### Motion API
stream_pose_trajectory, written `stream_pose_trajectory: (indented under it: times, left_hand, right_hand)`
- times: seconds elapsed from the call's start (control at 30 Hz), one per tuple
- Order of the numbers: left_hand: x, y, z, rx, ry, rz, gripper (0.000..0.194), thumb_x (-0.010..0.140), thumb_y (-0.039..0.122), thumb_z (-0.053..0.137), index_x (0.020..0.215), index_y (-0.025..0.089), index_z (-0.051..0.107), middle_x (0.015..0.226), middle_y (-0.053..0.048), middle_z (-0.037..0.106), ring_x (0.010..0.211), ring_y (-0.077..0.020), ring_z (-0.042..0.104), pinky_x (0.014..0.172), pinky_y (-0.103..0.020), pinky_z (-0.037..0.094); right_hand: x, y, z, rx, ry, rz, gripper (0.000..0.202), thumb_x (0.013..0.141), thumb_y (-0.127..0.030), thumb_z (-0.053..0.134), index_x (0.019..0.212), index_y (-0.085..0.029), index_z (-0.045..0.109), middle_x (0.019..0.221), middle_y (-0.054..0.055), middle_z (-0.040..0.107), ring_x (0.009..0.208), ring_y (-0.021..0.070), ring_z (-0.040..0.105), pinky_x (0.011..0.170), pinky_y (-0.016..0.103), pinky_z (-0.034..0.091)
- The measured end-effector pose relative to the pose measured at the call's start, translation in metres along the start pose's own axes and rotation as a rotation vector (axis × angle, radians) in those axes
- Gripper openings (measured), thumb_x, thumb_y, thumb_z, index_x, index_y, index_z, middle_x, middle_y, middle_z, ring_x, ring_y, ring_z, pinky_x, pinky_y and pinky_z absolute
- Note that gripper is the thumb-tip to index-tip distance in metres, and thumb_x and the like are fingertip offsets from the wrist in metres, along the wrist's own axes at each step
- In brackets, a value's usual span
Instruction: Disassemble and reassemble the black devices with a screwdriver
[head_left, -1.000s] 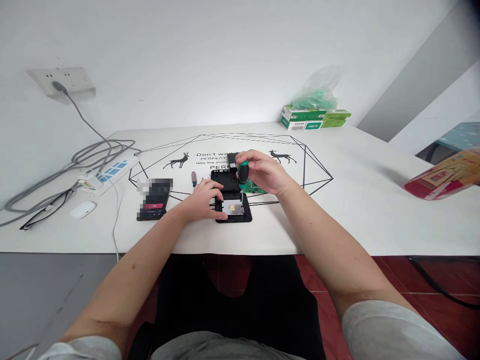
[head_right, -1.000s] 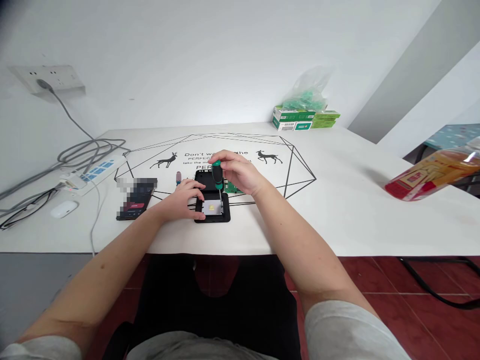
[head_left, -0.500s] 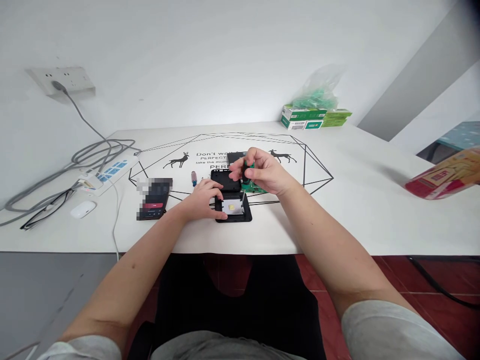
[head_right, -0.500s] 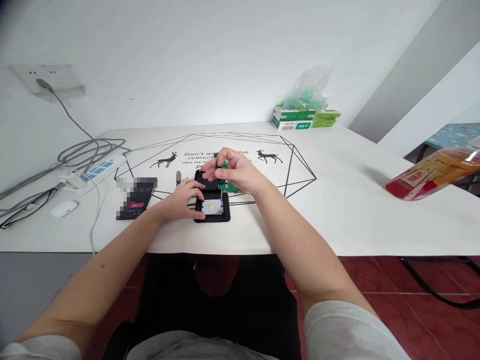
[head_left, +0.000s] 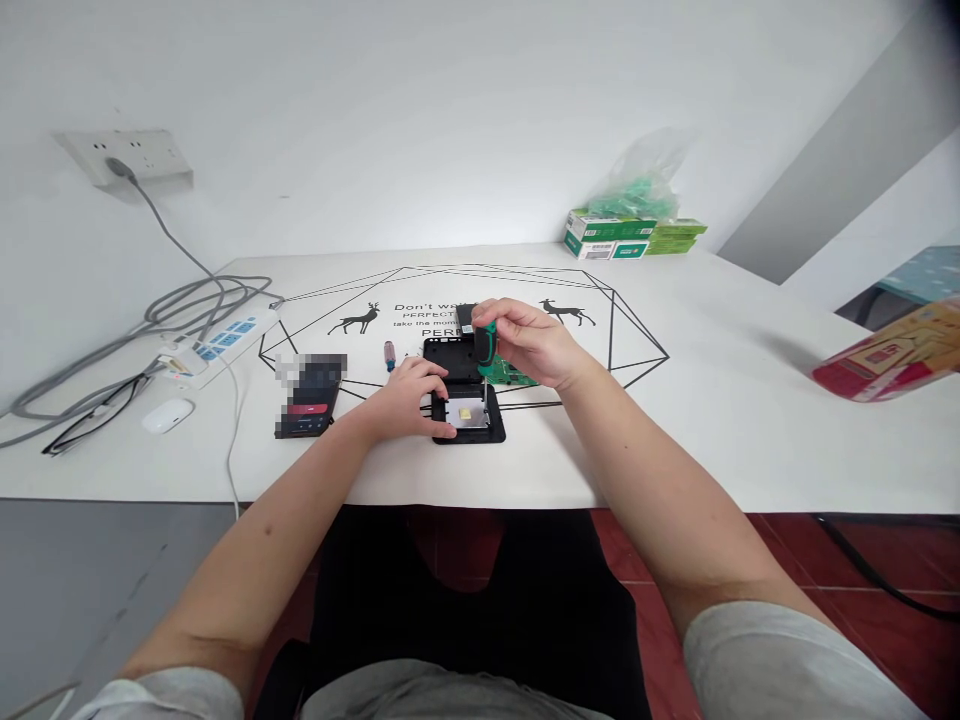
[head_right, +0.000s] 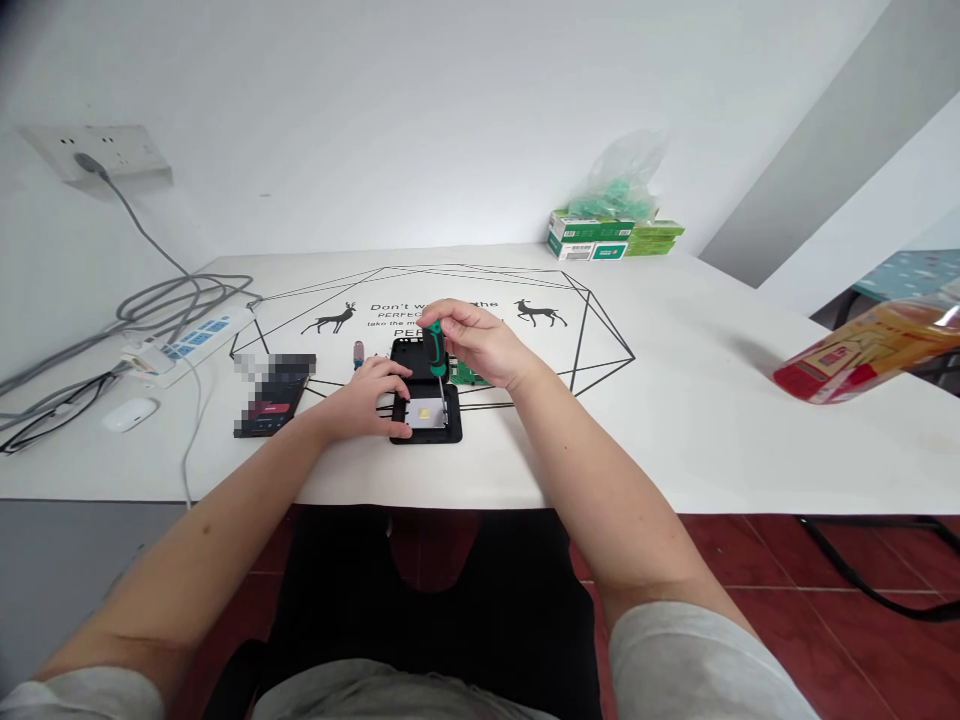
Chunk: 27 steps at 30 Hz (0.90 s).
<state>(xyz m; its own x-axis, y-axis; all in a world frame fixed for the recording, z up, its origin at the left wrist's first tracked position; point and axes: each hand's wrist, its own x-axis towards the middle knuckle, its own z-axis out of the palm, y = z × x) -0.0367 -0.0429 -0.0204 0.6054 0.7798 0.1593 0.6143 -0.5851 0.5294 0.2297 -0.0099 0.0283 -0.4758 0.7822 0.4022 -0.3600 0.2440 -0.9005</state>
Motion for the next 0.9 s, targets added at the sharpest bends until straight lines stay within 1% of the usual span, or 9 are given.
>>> stream_pose_trajectory:
  times: [0.1, 0.2, 0.33, 0.4, 0.47, 0.53, 0.63, 0.77, 0.9]
  left_hand:
    - [0.0001, 0.0001, -0.0004, 0.0, -0.001, -0.004, 0.048, 0.07, 0.061, 0.098, 0.098, 0.028, 0.076, 0.148, -0.01, 0.065, 0.148, -0.0407, 0.045, 0.127, -0.067, 0.037]
    - [0.0006, -0.0008, 0.0002, 0.005, 0.0, -0.003, 0.048, 0.07, 0.061, 0.098, 0.098, 0.028, 0.075, 0.148, -0.011, 0.065, 0.148, -0.041, 0.045, 0.127, -0.066, 0.037]
    - [0.0011, -0.0022, 0.0013, 0.012, 0.0, 0.0, 0.05, 0.07, 0.061, 0.098, 0.098, 0.027, 0.075, 0.148, -0.012, 0.065, 0.149, -0.0407, 0.044, 0.128, -0.066, 0.036]
    - [0.0011, -0.0026, 0.0012, 0.013, -0.006, -0.001, 0.05, 0.07, 0.061, 0.097, 0.099, 0.028, 0.075, 0.149, -0.011, 0.065, 0.149, -0.0409, 0.044, 0.127, -0.066, 0.037]
    - [0.001, -0.0028, 0.0007, 0.014, -0.012, -0.004, 0.05, 0.07, 0.061, 0.097, 0.099, 0.028, 0.075, 0.149, -0.01, 0.065, 0.148, -0.0411, 0.044, 0.127, -0.066, 0.037]
    - [0.0008, -0.0027, 0.0003, 0.014, -0.014, -0.006, 0.05, 0.071, 0.062, 0.097, 0.1, 0.028, 0.075, 0.149, -0.01, 0.065, 0.148, -0.0409, 0.044, 0.127, -0.066, 0.037]
    - [0.0007, -0.0019, 0.0001, 0.008, -0.008, 0.003, 0.049, 0.071, 0.062, 0.097, 0.099, 0.028, 0.075, 0.149, -0.01, 0.065, 0.148, -0.0407, 0.044, 0.127, -0.066, 0.037]
    - [0.0007, 0.0, -0.0004, 0.002, -0.012, -0.006, 0.049, 0.07, 0.061, 0.098, 0.099, 0.028, 0.075, 0.149, -0.01, 0.065, 0.149, -0.0402, 0.045, 0.127, -0.065, 0.037]
    - [0.0006, 0.0006, -0.0009, 0.005, -0.02, -0.018, 0.05, 0.071, 0.061, 0.098, 0.1, 0.028, 0.075, 0.15, -0.01, 0.064, 0.149, -0.0403, 0.044, 0.127, -0.066, 0.036]
  right_hand:
    - [-0.0007, -0.0027, 0.0005, 0.019, 0.0, 0.007, 0.029, 0.086, -0.049, 0.09, 0.093, -0.024, 0.078, 0.105, 0.003, 0.078, 0.092, 0.0185, 0.073, 0.079, 0.032, 0.061]
    - [-0.0014, -0.0045, 0.0002, 0.057, -0.043, 0.03, 0.034, 0.085, -0.05, 0.091, 0.095, -0.024, 0.07, 0.111, 0.005, 0.084, 0.093, 0.0198, 0.079, 0.083, 0.034, 0.063]
    - [-0.0008, -0.0049, 0.0006, 0.036, -0.06, 0.032, 0.049, 0.077, -0.037, 0.099, 0.096, -0.027, 0.055, 0.118, 0.003, 0.086, 0.094, 0.0189, 0.083, 0.088, 0.034, 0.064]
    - [-0.0007, -0.0051, 0.0013, 0.035, -0.054, 0.064, 0.049, 0.078, -0.034, 0.097, 0.099, -0.028, 0.052, 0.12, 0.004, 0.086, 0.097, 0.0199, 0.083, 0.093, 0.038, 0.064]
    - [-0.0011, -0.0054, 0.0021, 0.04, -0.047, 0.088, 0.042, 0.082, -0.035, 0.091, 0.102, -0.028, 0.055, 0.123, 0.006, 0.085, 0.103, 0.0221, 0.082, 0.099, 0.044, 0.063]
    - [-0.0014, -0.0053, 0.0025, 0.032, -0.034, 0.087, 0.032, 0.084, -0.034, 0.085, 0.104, -0.027, 0.062, 0.129, 0.008, 0.082, 0.113, 0.0245, 0.079, 0.103, 0.047, 0.061]
    - [-0.0007, -0.0038, 0.002, -0.028, 0.016, 0.045, 0.023, 0.083, -0.03, 0.077, 0.105, -0.025, 0.074, 0.137, 0.008, 0.076, 0.122, 0.0264, 0.071, 0.103, 0.046, 0.059]
    - [0.0018, -0.0018, 0.0009, -0.087, 0.085, -0.001, 0.022, 0.081, -0.029, 0.072, 0.1, -0.024, 0.082, 0.12, 0.006, 0.073, 0.111, 0.0245, 0.066, 0.09, 0.039, 0.059]
    - [0.0022, -0.0029, 0.0021, -0.064, 0.11, -0.006, 0.013, 0.083, -0.029, 0.074, 0.093, -0.024, 0.08, 0.11, 0.004, 0.075, 0.101, 0.0212, 0.067, 0.084, 0.036, 0.058]
